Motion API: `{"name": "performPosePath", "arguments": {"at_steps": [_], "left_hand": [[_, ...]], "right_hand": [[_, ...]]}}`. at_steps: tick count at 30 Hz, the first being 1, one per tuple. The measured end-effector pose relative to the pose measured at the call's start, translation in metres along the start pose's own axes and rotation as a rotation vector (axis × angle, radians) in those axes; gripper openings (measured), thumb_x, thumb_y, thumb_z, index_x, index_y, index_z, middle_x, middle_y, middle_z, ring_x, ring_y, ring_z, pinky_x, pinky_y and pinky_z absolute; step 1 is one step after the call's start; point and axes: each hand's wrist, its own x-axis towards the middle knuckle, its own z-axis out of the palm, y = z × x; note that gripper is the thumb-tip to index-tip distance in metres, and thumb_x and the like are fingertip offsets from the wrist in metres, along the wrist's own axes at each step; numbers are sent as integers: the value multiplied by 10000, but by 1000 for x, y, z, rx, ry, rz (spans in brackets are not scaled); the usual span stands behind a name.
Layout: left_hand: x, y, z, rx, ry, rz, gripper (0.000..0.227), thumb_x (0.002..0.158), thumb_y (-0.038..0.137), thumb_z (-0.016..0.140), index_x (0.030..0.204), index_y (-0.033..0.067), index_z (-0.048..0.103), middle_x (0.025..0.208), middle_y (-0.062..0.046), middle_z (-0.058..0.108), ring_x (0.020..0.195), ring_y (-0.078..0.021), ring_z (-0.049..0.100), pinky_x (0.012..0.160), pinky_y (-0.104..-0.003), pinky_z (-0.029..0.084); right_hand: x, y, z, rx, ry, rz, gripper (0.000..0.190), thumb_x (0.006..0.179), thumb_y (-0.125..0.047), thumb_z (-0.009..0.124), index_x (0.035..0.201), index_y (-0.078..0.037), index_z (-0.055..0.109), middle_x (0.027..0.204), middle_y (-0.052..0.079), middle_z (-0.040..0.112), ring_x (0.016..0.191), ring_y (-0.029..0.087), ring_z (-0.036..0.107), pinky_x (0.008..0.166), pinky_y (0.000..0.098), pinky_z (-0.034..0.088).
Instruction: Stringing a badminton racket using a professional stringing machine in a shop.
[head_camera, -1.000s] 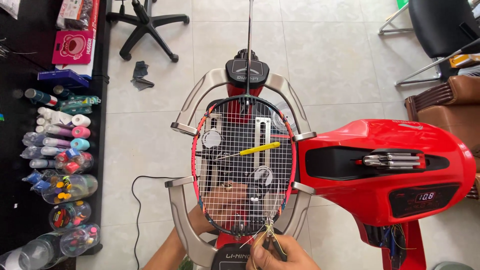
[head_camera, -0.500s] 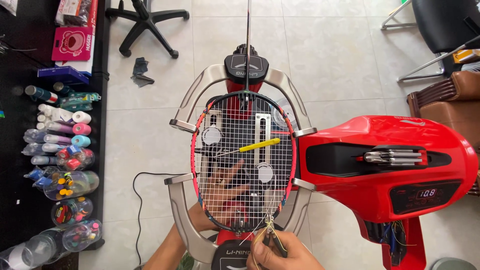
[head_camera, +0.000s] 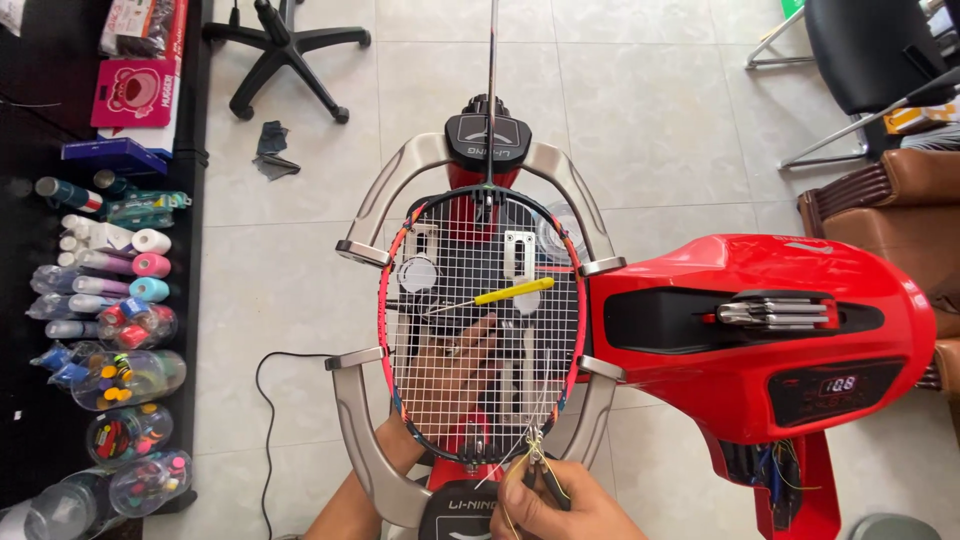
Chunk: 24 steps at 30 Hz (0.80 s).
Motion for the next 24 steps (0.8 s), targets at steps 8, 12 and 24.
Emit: {"name": "performPosePath", "arguments": {"at_steps": [8,12,24], "left_hand": [[-37,17,12,-112,247,-203,405,898,95,663,1297,26,688,1311,-153,717,1185,-315,707,1002,-382,541],[-73,27,20,-182,361,-492,269,911,66,654,1167,8,717,1088,-130,790,940,-238,781,800,-330,597],[-152,25,30,-141,649,-595,210,846,-26,717,1049,-5,768,866,-86,793,836,-153,739,804,-305,568]], "right_hand": [[-8,-12,14,125,61,61,306,1003,-297,629,887,-35,521,692,91,627,681,174,623,665,336,515],[-16,-26,31,128,87,52,283,980,-295,612,886,-40,534,672,101,607,673,205,640,660,358,536],[-35,-39,30,428,79,84,264,958,-274,613,815,-84,499,590,64,487,495,203,529,494,397,495]]}}
